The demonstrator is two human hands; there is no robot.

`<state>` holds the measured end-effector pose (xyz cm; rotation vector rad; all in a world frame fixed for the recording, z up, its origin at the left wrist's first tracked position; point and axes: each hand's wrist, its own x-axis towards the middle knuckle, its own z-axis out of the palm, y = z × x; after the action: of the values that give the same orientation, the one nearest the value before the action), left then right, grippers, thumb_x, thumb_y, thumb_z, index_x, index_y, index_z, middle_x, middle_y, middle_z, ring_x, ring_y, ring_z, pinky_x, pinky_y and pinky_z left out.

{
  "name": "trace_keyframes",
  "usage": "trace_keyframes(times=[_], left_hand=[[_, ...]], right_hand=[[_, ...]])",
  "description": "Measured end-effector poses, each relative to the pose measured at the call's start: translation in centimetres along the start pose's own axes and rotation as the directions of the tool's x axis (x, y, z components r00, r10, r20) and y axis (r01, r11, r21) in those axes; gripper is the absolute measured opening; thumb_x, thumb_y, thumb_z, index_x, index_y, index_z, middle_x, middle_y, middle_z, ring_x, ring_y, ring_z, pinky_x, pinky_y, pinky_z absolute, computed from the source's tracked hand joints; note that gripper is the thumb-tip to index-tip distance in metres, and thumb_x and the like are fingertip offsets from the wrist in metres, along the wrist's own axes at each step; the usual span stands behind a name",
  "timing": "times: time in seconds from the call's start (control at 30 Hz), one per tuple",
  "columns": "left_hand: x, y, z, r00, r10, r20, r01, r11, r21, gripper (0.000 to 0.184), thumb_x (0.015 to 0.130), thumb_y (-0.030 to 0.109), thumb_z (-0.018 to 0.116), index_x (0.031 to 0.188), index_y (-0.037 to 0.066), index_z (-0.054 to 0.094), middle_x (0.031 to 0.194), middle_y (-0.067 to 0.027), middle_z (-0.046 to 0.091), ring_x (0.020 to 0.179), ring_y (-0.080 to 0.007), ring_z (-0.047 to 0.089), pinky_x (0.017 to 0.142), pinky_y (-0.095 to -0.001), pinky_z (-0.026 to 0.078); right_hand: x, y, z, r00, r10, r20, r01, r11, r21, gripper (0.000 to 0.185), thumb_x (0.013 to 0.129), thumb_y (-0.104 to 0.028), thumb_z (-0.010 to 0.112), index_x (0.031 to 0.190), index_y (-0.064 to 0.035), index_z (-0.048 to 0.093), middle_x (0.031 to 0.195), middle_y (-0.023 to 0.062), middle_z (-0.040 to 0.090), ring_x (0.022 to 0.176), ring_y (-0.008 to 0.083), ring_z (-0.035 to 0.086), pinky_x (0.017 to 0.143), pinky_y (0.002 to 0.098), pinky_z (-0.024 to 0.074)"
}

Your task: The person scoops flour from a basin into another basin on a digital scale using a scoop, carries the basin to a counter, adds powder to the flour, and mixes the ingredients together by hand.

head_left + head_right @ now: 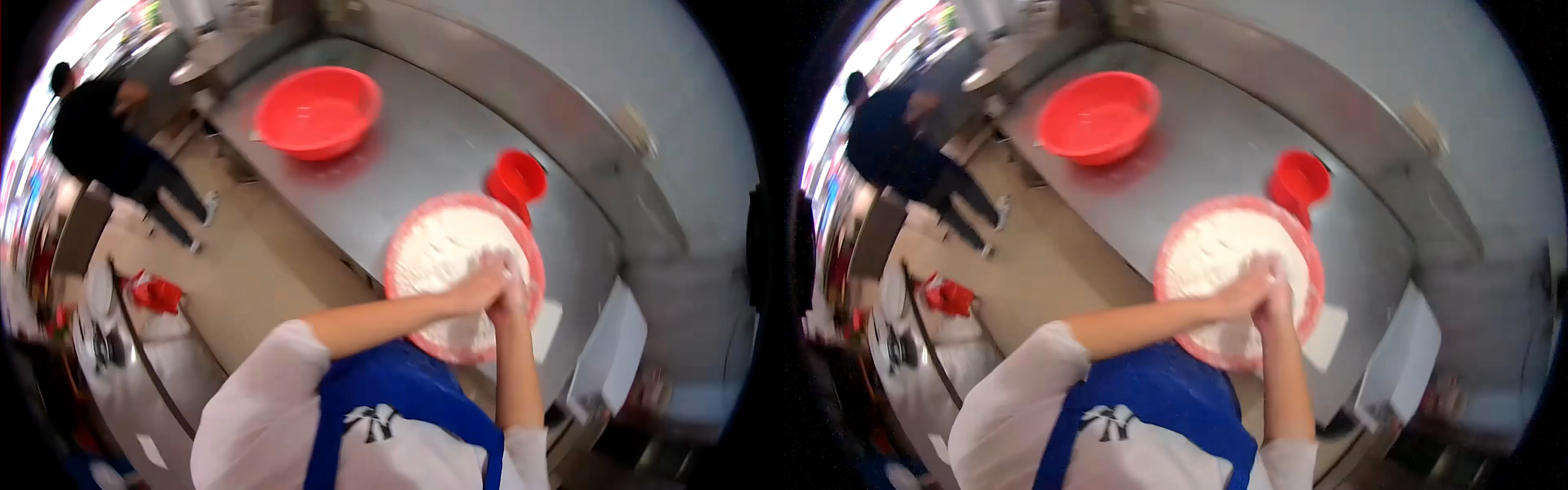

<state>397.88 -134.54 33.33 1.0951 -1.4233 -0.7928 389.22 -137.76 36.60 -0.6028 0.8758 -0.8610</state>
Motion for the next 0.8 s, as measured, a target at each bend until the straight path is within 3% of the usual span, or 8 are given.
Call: trace_keyframes(times=[0.1, 0.13, 0.2, 0.3, 0.4, 0.53, 0.6, 0.8], left_hand=[[0.7, -2.0, -0.7, 0.976, -0.118, -0.185, 0.159, 0.962, 0.221, 0.037, 0.083, 0.012, 0.048, 0.110, -0.012, 0.056, 0.116, -0.0340, 0.056, 0.105, -0.0371, 0.061, 0.094, -0.0502, 0.044], [-1.6, 4.1, -4.3, 0.849, -0.405, 0.339, 0.457, 0.885, -0.087, 0.041, 0.083, 0.016, 0.050, 0.111, -0.013, 0.055, 0.120, -0.0357, 0.053, 0.113, -0.0386, 0.056, 0.098, -0.0485, 0.042], [-4.9, 3.2, 2.5, 0.882, -0.249, -0.399, 0.234, 0.968, -0.085, 0.052, 0.086, 0.030, 0.050, 0.115, -0.013, 0.052, 0.127, -0.0366, 0.047, 0.124, -0.0443, 0.045, 0.103, -0.0520, 0.035], [-8.5, 6.5, 2.8, 0.998, -0.044, -0.052, 0.064, 0.880, 0.471, 0.065, 0.093, 0.042, 0.042, 0.142, 0.000, 0.034, 0.147, -0.0268, 0.031, 0.141, -0.0421, 0.021, 0.114, -0.0540, 0.016], [-9.4, 5.1, 1.2, 0.995, 0.034, -0.099, -0.004, 0.956, 0.294, 0.061, 0.093, 0.041, 0.042, 0.135, -0.003, 0.043, 0.145, -0.0284, 0.033, 0.143, -0.0405, 0.015, 0.114, -0.0572, 0.012], [-10.2, 7.1, 0.4, 0.968, -0.228, -0.106, 0.251, 0.861, 0.442, 0.050, 0.087, 0.032, 0.051, 0.119, -0.006, 0.055, 0.121, -0.0292, 0.056, 0.123, -0.0431, 0.046, 0.101, -0.0528, 0.035], [-9.6, 6.5, 4.4, 0.952, -0.287, -0.106, 0.304, 0.843, 0.444, 0.037, 0.080, 0.022, 0.058, 0.105, -0.005, 0.061, 0.090, -0.0249, 0.067, 0.088, -0.0414, 0.065, 0.079, -0.0474, 0.050], [-14.8, 12.5, 6.7, 0.994, 0.069, -0.090, -0.004, 0.815, 0.580, 0.042, 0.080, 0.026, 0.061, 0.112, -0.001, 0.057, 0.114, -0.0262, 0.058, 0.107, -0.0373, 0.057, 0.093, -0.0496, 0.042]], right_hand=[[-5.8, 0.7, 1.5, 0.939, -0.138, 0.314, 0.127, 0.990, 0.056, 0.042, 0.101, -0.025, 0.041, 0.136, -0.0019, 0.044, 0.130, 0.0102, 0.055, 0.113, 0.0211, 0.057, 0.090, 0.0322, 0.0503], [-8.4, 2.3, 2.2, 0.961, -0.196, 0.198, 0.198, 0.980, 0.007, 0.044, 0.102, -0.027, 0.037, 0.138, -0.0023, 0.042, 0.133, 0.0091, 0.054, 0.113, 0.0229, 0.057, 0.095, 0.0325, 0.0473], [1.3, 6.6, -9.1, 0.890, -0.159, 0.427, 0.050, 0.966, 0.254, 0.046, 0.103, -0.030, 0.032, 0.140, -0.0030, 0.040, 0.137, 0.0086, 0.050, 0.120, 0.0230, 0.053, 0.105, 0.0369, 0.0383], [-7.5, 4.4, -2.3, 0.844, -0.107, 0.526, 0.077, 0.994, 0.078, 0.050, 0.102, -0.032, 0.034, 0.142, -0.0027, 0.038, 0.142, 0.0088, 0.044, 0.127, 0.0220, 0.045, 0.109, 0.0386, 0.0318], [-12.7, 1.2, -0.2, 0.617, 0.027, 0.786, -0.007, 1.000, -0.029, 0.053, 0.100, -0.033, 0.037, 0.144, -0.0023, 0.035, 0.147, 0.0090, 0.039, 0.135, 0.0210, 0.037, 0.113, 0.0402, 0.0253], [-12.6, 1.0, -3.6, 0.887, -0.084, 0.455, 0.074, 0.997, 0.038, 0.052, 0.099, -0.033, 0.040, 0.139, -0.0011, 0.044, 0.139, 0.0111, 0.049, 0.131, 0.0233, 0.042, 0.108, 0.0379, 0.0297], [-8.8, 2.6, -7.5, 0.867, -0.190, 0.460, 0.304, 0.934, -0.186, 0.050, 0.098, -0.032, 0.041, 0.136, -0.0003, 0.047, 0.135, 0.0118, 0.052, 0.126, 0.0230, 0.046, 0.105, 0.0367, 0.0331], [-5.6, 0.1, -13.5, 0.683, -0.087, 0.726, 0.626, 0.581, -0.520, 0.045, 0.096, -0.026, 0.043, 0.129, 0.0023, 0.053, 0.123, 0.0133, 0.059, 0.115, 0.0222, 0.054, 0.096, 0.0336, 0.0416]])
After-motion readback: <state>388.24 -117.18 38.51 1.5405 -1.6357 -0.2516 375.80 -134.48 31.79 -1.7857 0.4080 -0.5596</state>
